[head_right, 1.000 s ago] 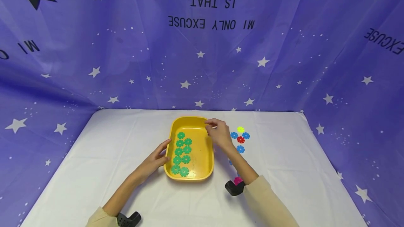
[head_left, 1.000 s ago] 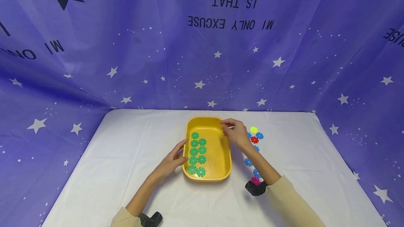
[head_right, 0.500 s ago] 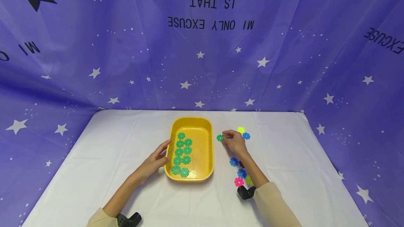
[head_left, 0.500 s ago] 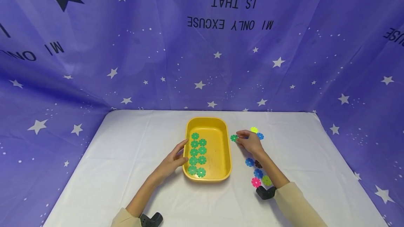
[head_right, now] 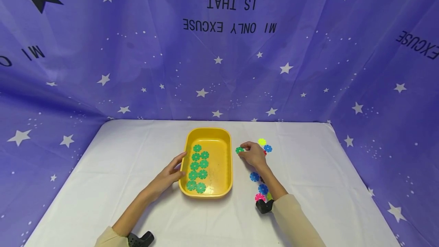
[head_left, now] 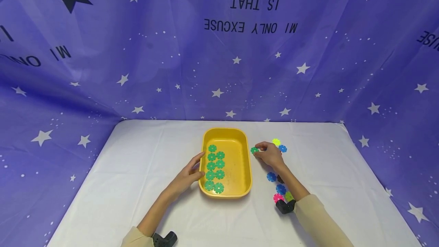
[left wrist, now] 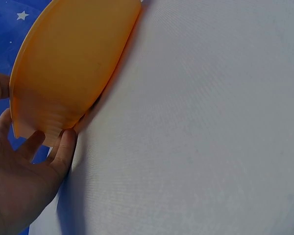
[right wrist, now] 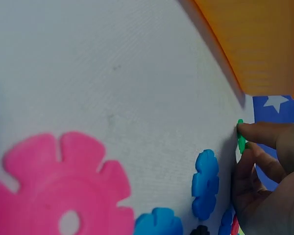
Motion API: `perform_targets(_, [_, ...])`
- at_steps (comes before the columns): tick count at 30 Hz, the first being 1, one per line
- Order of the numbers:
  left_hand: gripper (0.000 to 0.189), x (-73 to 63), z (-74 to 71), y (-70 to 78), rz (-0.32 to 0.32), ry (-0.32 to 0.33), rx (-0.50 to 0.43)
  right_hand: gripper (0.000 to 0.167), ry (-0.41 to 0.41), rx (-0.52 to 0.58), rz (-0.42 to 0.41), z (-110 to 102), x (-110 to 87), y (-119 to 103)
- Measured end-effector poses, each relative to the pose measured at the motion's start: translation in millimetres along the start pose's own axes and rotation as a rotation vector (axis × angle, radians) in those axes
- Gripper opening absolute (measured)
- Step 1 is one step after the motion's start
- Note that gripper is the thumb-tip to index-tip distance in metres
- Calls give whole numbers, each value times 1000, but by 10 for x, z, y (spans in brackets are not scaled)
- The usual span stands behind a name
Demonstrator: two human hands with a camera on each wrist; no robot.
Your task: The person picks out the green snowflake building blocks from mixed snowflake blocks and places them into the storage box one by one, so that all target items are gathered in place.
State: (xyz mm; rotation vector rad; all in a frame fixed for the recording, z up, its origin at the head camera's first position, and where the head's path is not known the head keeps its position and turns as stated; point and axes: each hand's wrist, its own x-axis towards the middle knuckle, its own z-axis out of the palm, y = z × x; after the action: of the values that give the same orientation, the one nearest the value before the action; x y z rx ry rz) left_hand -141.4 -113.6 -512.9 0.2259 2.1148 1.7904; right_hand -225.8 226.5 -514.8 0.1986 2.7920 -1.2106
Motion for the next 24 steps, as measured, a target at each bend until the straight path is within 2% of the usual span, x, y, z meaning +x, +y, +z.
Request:
perform_targets(8, [71,-1,0,6,-4,4,-4,26,-43,45,15,-21,5,-56])
perform_targets(13, [72,5,3,17,-12,8,0,20,-43,72,-6,-25,-34,-76])
perform_targets(18, [72,3,4,22,-16,8,-2,18,2,109,-78,-68,-99,-165])
perform_targets(22, [72,0,2,12,-15,9,-4,19,75,153,-170,-131,-125,-320])
perform_targets(24, [72,-2,3,14,-11,13,-1,19,111,195,-187,-155,-129,-406])
